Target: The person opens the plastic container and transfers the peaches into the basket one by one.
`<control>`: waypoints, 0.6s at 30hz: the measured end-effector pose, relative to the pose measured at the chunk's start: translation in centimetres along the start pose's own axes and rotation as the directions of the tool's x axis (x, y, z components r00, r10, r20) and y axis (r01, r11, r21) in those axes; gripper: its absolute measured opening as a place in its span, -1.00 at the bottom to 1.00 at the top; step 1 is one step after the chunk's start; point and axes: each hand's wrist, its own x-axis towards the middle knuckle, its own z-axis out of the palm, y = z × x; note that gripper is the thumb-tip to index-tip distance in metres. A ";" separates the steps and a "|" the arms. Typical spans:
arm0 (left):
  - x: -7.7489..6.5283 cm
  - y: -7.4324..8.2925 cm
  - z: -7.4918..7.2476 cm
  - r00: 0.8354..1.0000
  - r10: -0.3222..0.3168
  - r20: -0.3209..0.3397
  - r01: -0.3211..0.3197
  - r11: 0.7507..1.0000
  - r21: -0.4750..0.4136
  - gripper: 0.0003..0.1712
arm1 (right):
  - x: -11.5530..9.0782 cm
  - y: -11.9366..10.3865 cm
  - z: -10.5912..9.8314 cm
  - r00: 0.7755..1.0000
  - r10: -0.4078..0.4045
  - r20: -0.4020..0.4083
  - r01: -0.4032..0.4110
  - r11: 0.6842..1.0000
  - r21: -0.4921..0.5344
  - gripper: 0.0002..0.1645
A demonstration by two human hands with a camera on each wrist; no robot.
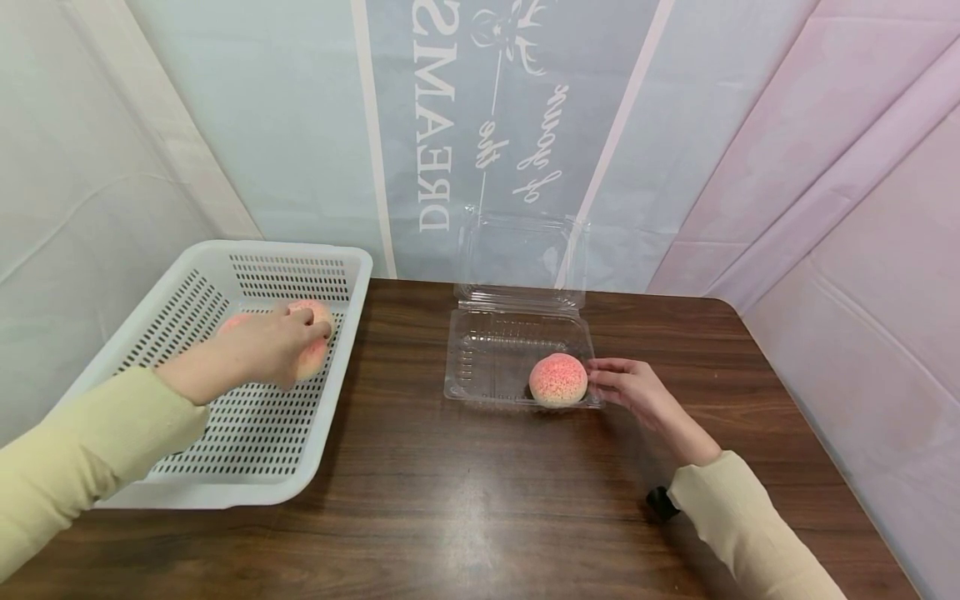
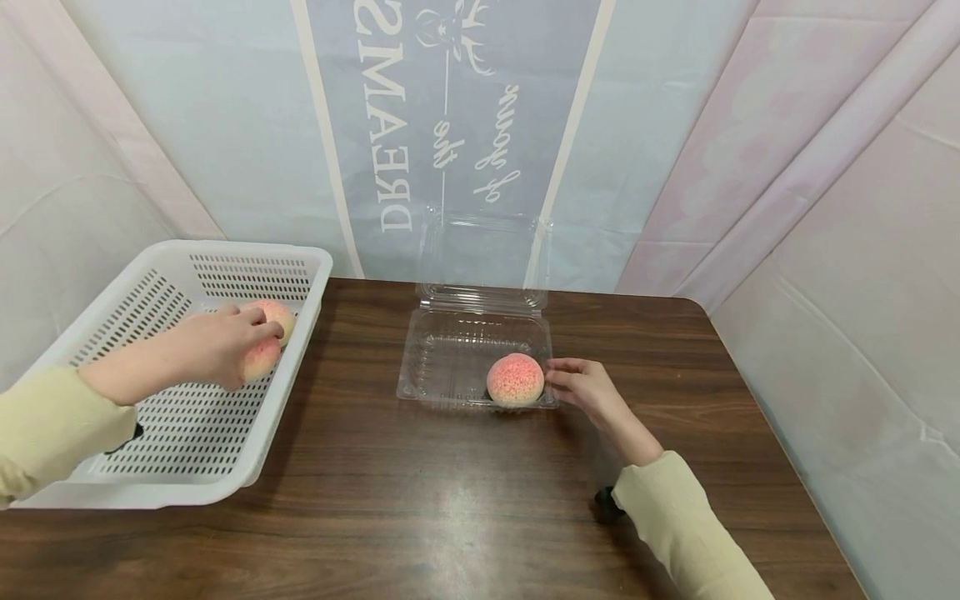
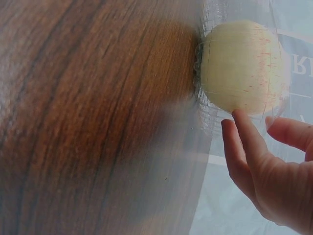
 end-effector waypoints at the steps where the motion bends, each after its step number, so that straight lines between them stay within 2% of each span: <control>1: 0.1 0.0 0.1 1.000 0.011 0.003 -0.011 1.000 0.001 -0.38 | 0.0 0.0 0.0 1.000 0.001 0.000 -0.001 1.000 0.003 -0.41; 4: 0.1 0.0 0.4 1.000 0.018 0.019 -0.018 1.000 -0.018 -0.26 | 0.1 0.0 0.0 1.000 0.003 0.000 -0.003 1.000 0.009 -0.42; 11: 0.1 -0.2 1.0 0.999 0.019 0.029 -0.018 0.999 -0.039 -0.18 | 0.1 0.0 0.0 1.000 0.003 -0.001 -0.003 1.000 -0.002 -0.42; 18: 0.4 -0.2 1.5 0.997 -0.021 0.079 0.026 0.998 -0.065 -0.11 | 0.0 0.0 0.0 1.000 -0.001 0.001 0.001 1.000 0.005 -0.40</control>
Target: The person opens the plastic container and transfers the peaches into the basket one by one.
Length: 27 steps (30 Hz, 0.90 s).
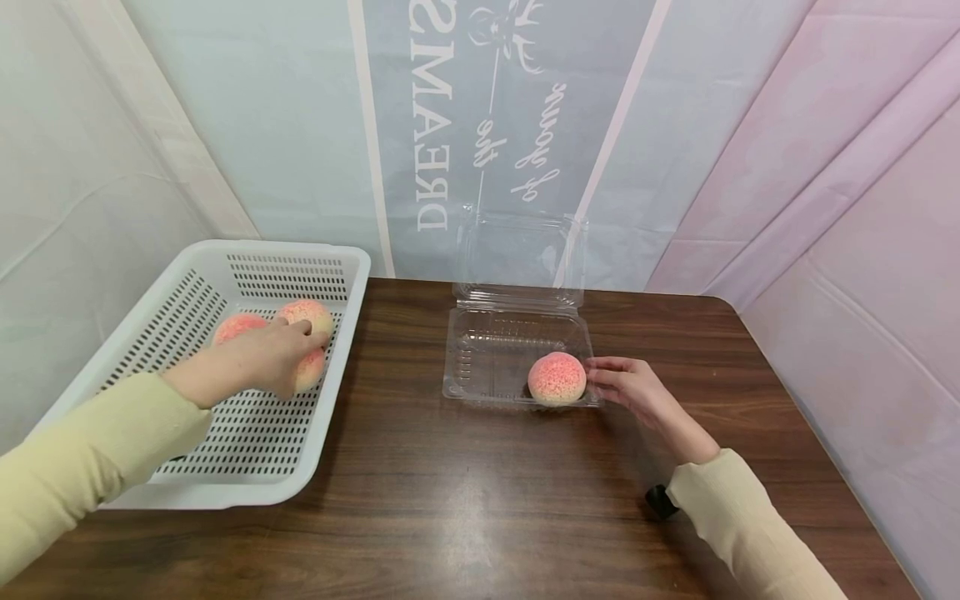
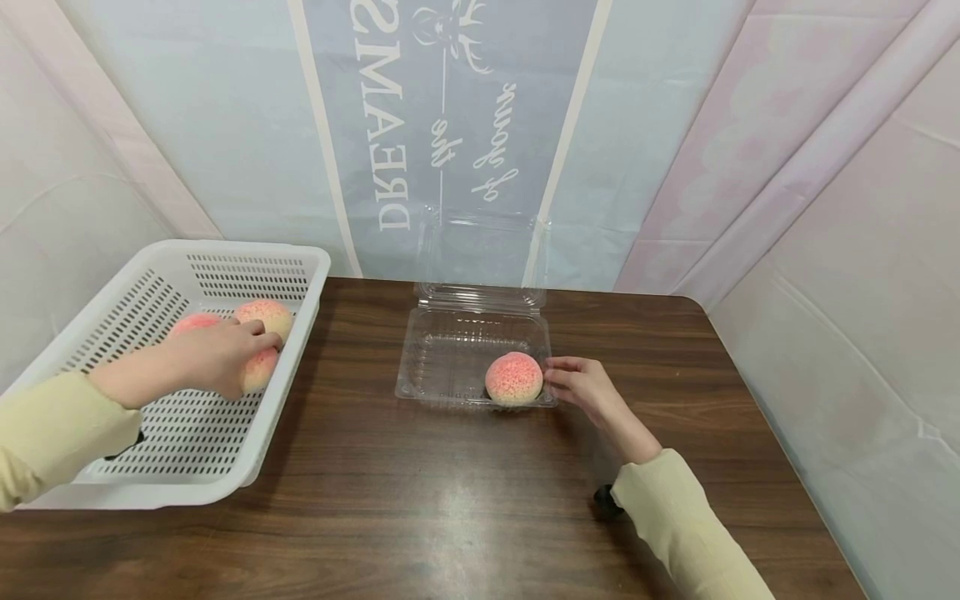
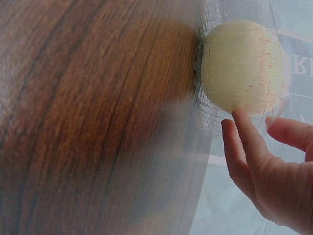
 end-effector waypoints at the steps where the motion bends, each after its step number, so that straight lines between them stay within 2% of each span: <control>1: 0.0 0.0 0.1 1.000 -0.009 0.007 0.009 1.000 -0.003 -0.10 | 0.0 0.0 0.0 1.000 -0.001 0.000 0.001 1.000 0.002 -0.40; 5: 0.1 -0.1 0.3 0.999 -0.023 0.025 0.023 1.000 -0.009 -0.09 | 0.0 0.0 0.0 1.000 -0.001 -0.003 0.001 1.000 0.002 -0.40; 14: 0.3 -0.3 0.6 1.000 0.013 0.027 -0.012 0.999 -0.035 -0.21 | -0.1 -0.1 0.0 1.000 0.002 -0.002 -0.002 1.000 -0.018 -0.40; 21: -0.2 -0.8 -0.5 0.998 0.061 -0.023 -0.062 0.997 -0.037 -0.34 | -0.1 0.1 0.0 1.000 0.002 0.001 -0.002 1.000 -0.016 -0.40; 25: -0.4 -0.6 -1.2 0.998 0.039 -0.052 -0.039 0.999 0.007 -0.42 | 0.0 0.1 -0.1 1.000 -0.004 0.004 0.004 1.000 -0.016 -0.40; 27: -0.4 -0.5 -1.5 0.995 0.048 -0.085 -0.047 0.999 0.010 -0.48 | 0.0 0.1 0.0 1.000 -0.006 0.003 0.006 1.000 -0.015 -0.40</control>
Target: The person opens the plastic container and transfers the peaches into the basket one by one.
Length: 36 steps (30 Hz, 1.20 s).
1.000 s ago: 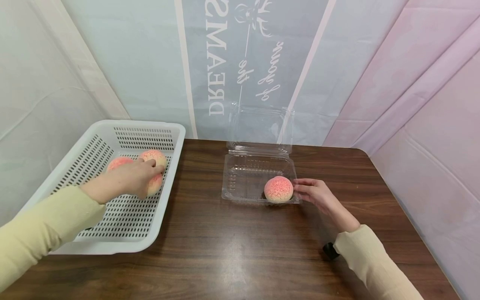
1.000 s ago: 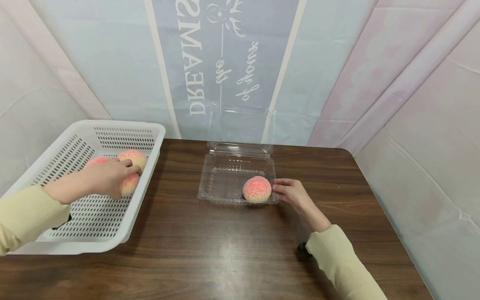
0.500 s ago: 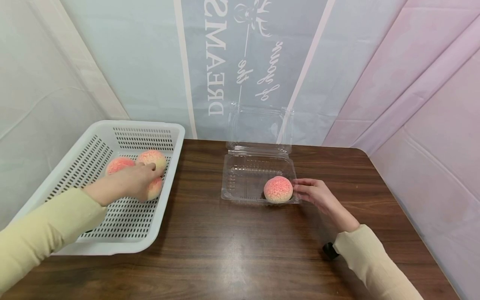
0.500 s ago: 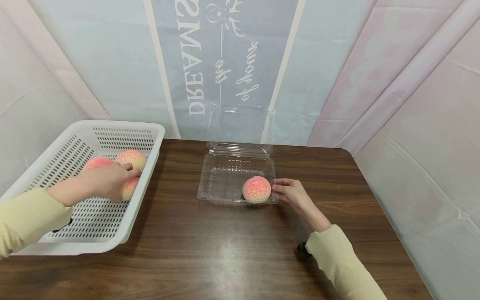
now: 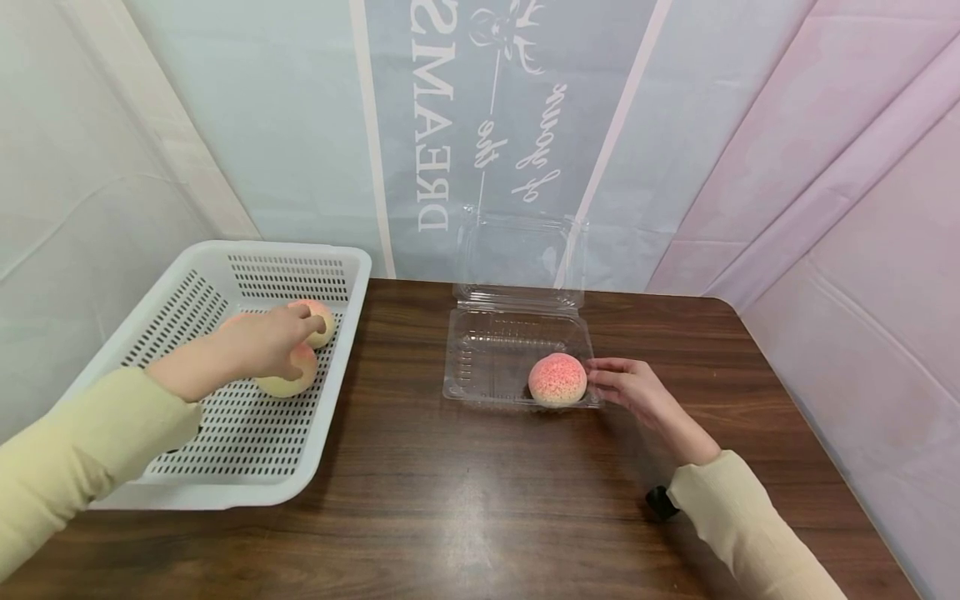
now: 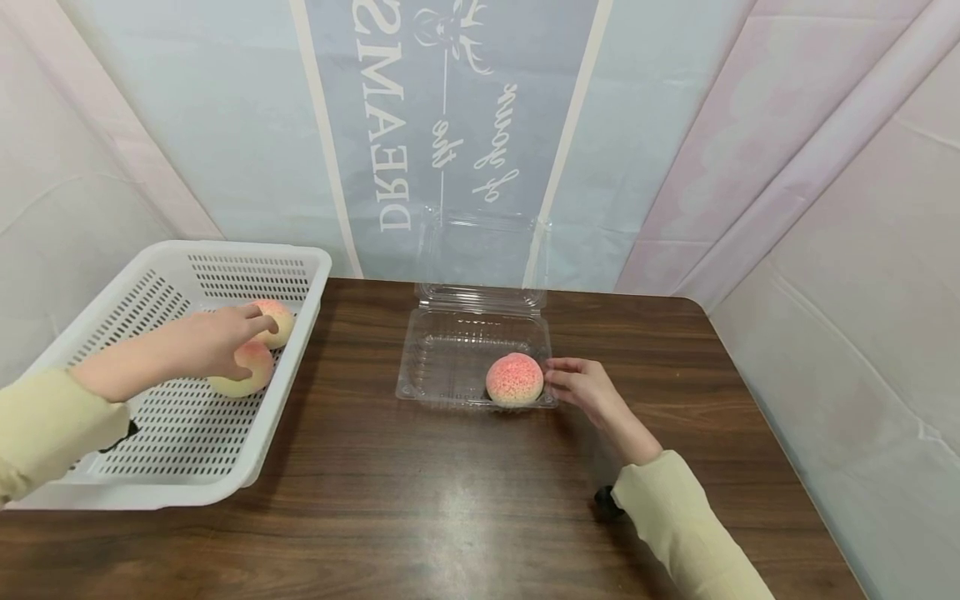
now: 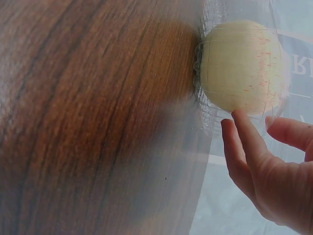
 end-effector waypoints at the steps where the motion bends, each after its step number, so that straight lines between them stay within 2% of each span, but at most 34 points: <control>1: 0.0 0.0 -0.2 1.000 0.006 -0.020 -0.006 1.000 0.003 -0.50 | 0.0 0.0 0.0 1.000 0.001 -0.001 -0.001 1.000 0.000 -0.40; 6: 0.1 0.1 -0.6 0.992 0.070 -0.102 -0.068 0.997 0.026 -0.51 | 0.0 0.1 0.0 1.000 0.002 -0.003 -0.002 1.000 -0.002 -0.40; 10: 0.2 0.2 -0.8 0.990 0.076 -0.115 -0.072 0.996 0.044 -0.50 | 0.0 0.1 0.0 1.000 0.003 -0.003 -0.003 1.000 0.000 -0.41; 15: 0.2 0.3 -1.2 0.987 0.075 -0.141 -0.073 0.997 0.015 -0.53 | 0.0 0.0 0.1 1.000 0.007 -0.006 -0.007 1.000 0.002 -0.41; 24: 0.3 0.5 -2.1 0.992 0.061 -0.113 -0.063 0.998 -0.017 -0.51 | -0.1 -0.1 0.1 1.000 0.004 -0.004 -0.004 1.000 -0.006 -0.41; 31: 0.5 0.9 -2.7 0.996 0.023 -0.091 -0.025 1.000 -0.013 -0.56 | -0.1 -0.2 0.0 1.000 0.014 -0.001 -0.014 1.000 0.004 -0.41; 36: 0.8 1.1 -3.0 0.992 0.055 -0.114 -0.054 0.998 0.017 -0.53 | 0.0 -0.1 0.0 1.000 0.017 -0.004 -0.017 1.000 0.011 -0.40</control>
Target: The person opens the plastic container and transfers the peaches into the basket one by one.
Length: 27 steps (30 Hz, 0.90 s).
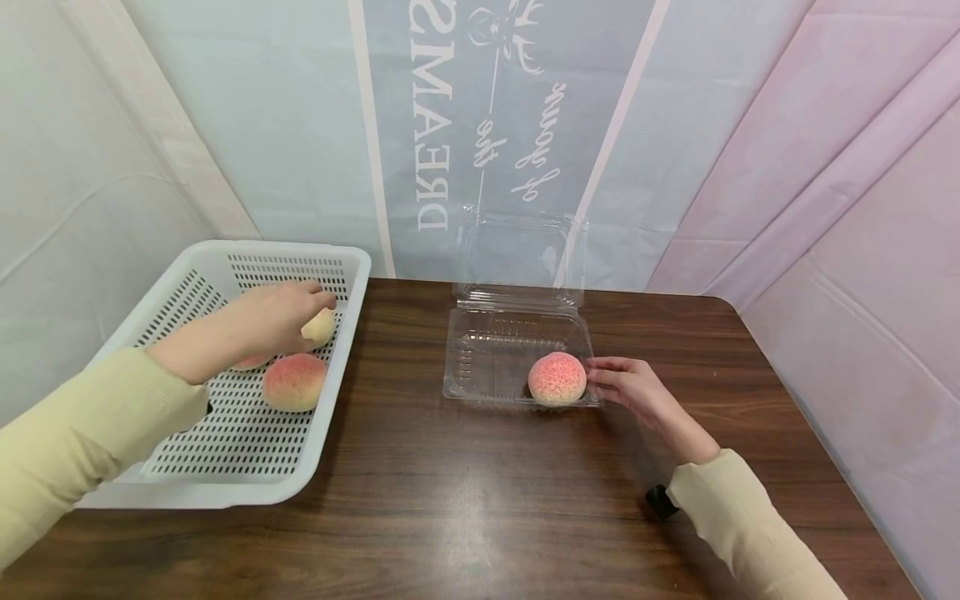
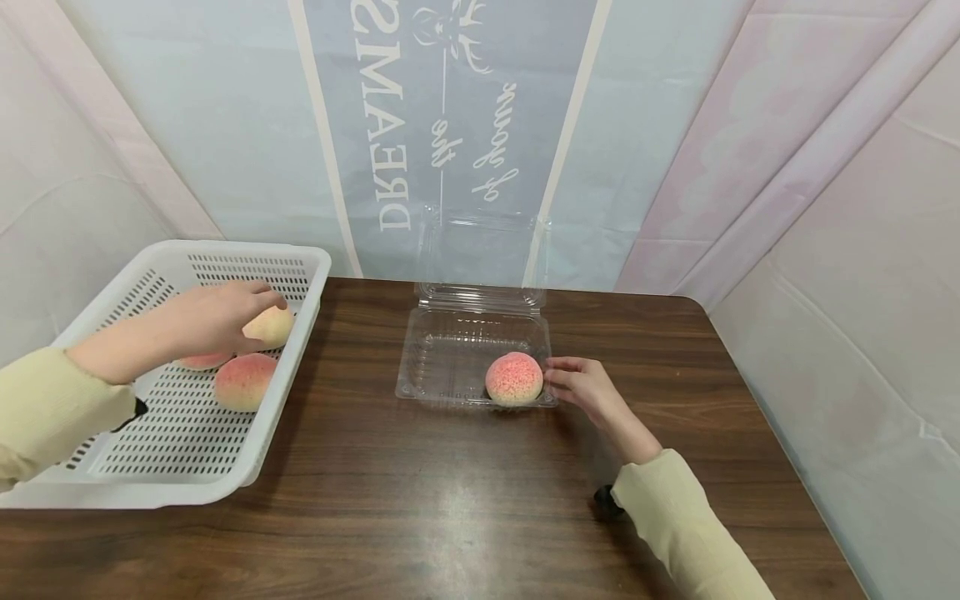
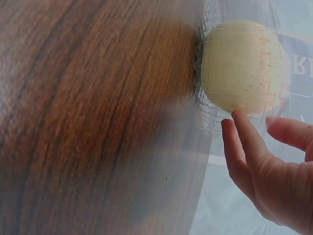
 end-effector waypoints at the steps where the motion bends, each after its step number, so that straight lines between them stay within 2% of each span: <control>1: 0.1 0.0 -0.1 1.000 0.007 -0.006 -0.007 1.000 0.005 -0.52 | 0.0 0.0 0.0 1.000 -0.001 0.000 0.001 1.000 0.001 -0.41; 9: 0.8 0.6 -0.7 1.000 -0.012 0.018 0.012 1.000 -0.002 -0.46 | 0.0 0.0 0.0 1.000 -0.009 0.000 0.009 1.000 -0.022 -0.40; 20: 1.5 1.4 -1.0 1.000 -0.001 -0.003 0.001 1.000 0.023 -0.50 | 0.0 0.0 0.0 1.000 -0.007 0.003 0.007 1.000 -0.016 -0.41; 27: 2.0 2.2 -1.4 1.000 0.000 0.005 0.000 1.000 -0.001 -0.48 | 0.0 0.1 -0.1 1.000 -0.016 0.012 0.016 1.000 -0.007 -0.40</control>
